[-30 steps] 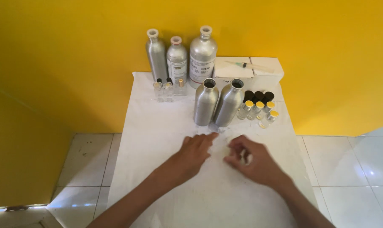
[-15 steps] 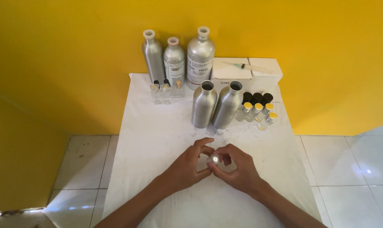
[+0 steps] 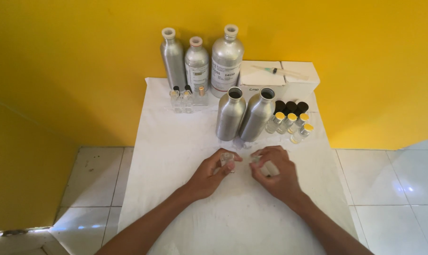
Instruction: Transferring fragrance liquid from large bottles to small vials using a syringe.
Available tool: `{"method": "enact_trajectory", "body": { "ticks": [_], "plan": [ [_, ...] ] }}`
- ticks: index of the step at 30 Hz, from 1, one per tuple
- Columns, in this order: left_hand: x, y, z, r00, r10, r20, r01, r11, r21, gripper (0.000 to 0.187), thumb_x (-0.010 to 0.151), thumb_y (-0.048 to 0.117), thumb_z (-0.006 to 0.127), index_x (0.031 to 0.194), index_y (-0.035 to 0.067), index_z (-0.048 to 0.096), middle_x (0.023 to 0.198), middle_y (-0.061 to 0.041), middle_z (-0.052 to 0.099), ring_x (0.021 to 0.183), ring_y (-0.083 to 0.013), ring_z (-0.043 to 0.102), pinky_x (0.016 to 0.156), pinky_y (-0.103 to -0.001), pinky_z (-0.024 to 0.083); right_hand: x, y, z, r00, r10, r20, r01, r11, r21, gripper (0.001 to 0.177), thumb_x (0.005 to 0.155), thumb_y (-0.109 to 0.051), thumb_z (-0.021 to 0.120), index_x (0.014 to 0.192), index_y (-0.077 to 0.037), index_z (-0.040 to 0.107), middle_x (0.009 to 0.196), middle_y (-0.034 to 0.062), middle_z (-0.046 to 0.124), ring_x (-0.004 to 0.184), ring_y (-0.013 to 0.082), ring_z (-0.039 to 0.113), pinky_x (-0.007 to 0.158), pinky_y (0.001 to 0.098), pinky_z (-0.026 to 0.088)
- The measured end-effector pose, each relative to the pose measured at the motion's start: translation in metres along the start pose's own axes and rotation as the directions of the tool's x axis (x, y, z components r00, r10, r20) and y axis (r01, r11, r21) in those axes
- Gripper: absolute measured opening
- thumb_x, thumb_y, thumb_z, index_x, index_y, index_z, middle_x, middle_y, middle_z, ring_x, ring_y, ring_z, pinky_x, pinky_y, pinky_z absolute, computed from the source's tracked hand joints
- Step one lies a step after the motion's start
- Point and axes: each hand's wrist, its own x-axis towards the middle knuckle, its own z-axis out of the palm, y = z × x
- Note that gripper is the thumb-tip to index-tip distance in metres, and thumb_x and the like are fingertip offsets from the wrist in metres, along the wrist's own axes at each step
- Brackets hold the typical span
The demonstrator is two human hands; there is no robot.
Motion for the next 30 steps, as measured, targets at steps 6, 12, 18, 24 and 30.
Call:
{"method": "enact_trajectory", "body": {
  "ticks": [6, 12, 18, 24, 30],
  "plan": [
    [-0.004, 0.046, 0.011, 0.994, 0.103, 0.036, -0.107, 0.984, 0.145, 0.036, 0.106, 0.019, 0.055, 0.139, 0.005, 0.057, 0.129, -0.016, 0.066, 0.127, -0.0279, 0.059, 0.111, -0.049, 0.043, 0.002, -0.004, 0.012, 0.954, 0.176, 0.242, -0.106, 0.954, -0.280, 0.016, 0.087, -0.023, 0.080, 0.086, -0.016, 0.065, 0.102, 0.0034, 0.076, 0.106, 0.0278, 0.066, 0.084, 0.0408, 0.046],
    [-0.003, 0.037, 0.004, 0.992, 0.123, -0.013, -0.111, 0.931, 0.349, 0.030, 0.109, 0.024, 0.048, 0.127, 0.000, 0.053, 0.131, -0.020, 0.056, 0.127, -0.0346, 0.058, 0.111, -0.053, 0.042, -0.001, -0.003, 0.005, 0.963, 0.153, 0.222, -0.048, 0.909, -0.415, 0.027, 0.083, -0.029, 0.079, 0.103, -0.018, 0.064, 0.121, 0.0041, 0.067, 0.114, 0.0287, 0.061, 0.089, 0.0403, 0.048],
    [-0.013, 0.035, 0.012, 0.979, 0.115, -0.166, -0.066, 0.959, 0.275, 0.022, 0.109, 0.021, 0.049, 0.122, 0.004, 0.055, 0.101, -0.013, 0.065, 0.100, -0.0224, 0.066, 0.096, -0.047, 0.052, 0.003, 0.000, -0.006, 0.759, 0.584, 0.288, -0.394, 0.764, -0.511, 0.035, 0.095, -0.030, 0.067, 0.126, -0.015, 0.060, 0.106, 0.0087, 0.066, 0.093, 0.0314, 0.072, 0.084, 0.0446, 0.059],
    [-0.010, 0.002, 0.049, 0.998, 0.051, 0.023, -0.044, 0.974, -0.221, 0.021, 0.109, 0.028, 0.052, 0.114, 0.007, 0.055, 0.078, -0.007, 0.064, 0.073, -0.0163, 0.066, 0.062, -0.027, 0.055, 0.024, 0.005, -0.026, 0.670, 0.652, 0.356, -0.729, 0.668, 0.150, 0.022, 0.097, -0.013, 0.054, 0.114, -0.004, 0.064, 0.103, 0.0136, 0.061, 0.090, 0.0268, 0.066, 0.087, 0.0450, 0.061],
    [0.014, -0.002, 0.059, 0.968, 0.016, 0.251, 0.071, 0.939, -0.336, 0.029, 0.112, 0.023, 0.048, 0.089, 0.007, 0.057, 0.060, -0.006, 0.053, 0.053, -0.0126, 0.055, 0.049, -0.023, 0.046, 0.071, -0.004, -0.052, 0.718, 0.583, 0.379, -0.674, 0.447, 0.588, 0.023, 0.098, -0.010, 0.036, 0.111, -0.005, 0.055, 0.085, 0.0127, 0.058, 0.065, 0.0258, 0.065, 0.065, 0.0403, 0.059]
  ]
}}
